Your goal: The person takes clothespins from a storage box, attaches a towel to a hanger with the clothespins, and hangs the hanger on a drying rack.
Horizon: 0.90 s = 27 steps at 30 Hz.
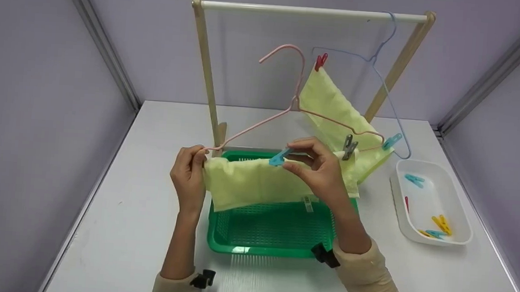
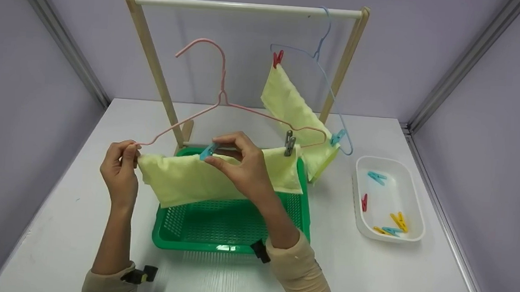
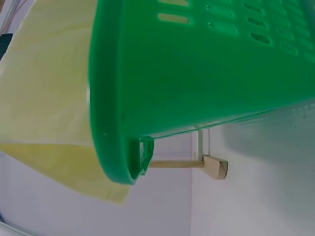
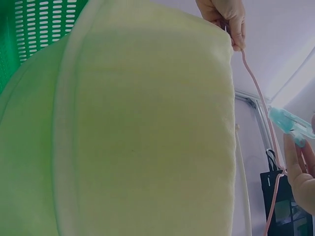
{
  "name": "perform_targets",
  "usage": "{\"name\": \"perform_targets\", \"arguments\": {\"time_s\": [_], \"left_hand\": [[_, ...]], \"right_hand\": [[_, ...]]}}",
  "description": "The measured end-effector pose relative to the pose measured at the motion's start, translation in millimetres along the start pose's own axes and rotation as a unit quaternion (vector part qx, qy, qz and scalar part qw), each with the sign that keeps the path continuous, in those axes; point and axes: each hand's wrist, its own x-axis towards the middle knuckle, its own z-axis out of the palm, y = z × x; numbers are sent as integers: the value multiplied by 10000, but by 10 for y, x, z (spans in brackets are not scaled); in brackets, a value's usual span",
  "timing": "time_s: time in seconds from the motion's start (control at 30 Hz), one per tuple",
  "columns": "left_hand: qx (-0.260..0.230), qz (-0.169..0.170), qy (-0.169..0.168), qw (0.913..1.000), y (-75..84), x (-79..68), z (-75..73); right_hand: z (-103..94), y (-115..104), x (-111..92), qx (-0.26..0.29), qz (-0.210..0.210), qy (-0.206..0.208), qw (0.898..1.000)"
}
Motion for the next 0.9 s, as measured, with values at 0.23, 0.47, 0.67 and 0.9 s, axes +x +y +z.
{"name": "perform_targets", "arguments": {"time_s": [0.23, 0.47, 0.67, 0.9], "left_hand": [[12, -100, -10, 9999, -7, -8, 0], [-26, 4, -4, 10000, 1, 9, 3], [-76, 138, 21, 9999, 15, 29, 3], [-56, 64, 81, 9999, 21, 11, -1]], "right_hand": [[63, 28, 11, 46, 63, -98, 9999], [180, 55, 65, -62, -21, -188, 9998], [320, 85, 150, -242, -332, -279, 9988], [484, 127, 225, -574, -678, -207, 9958]]}}
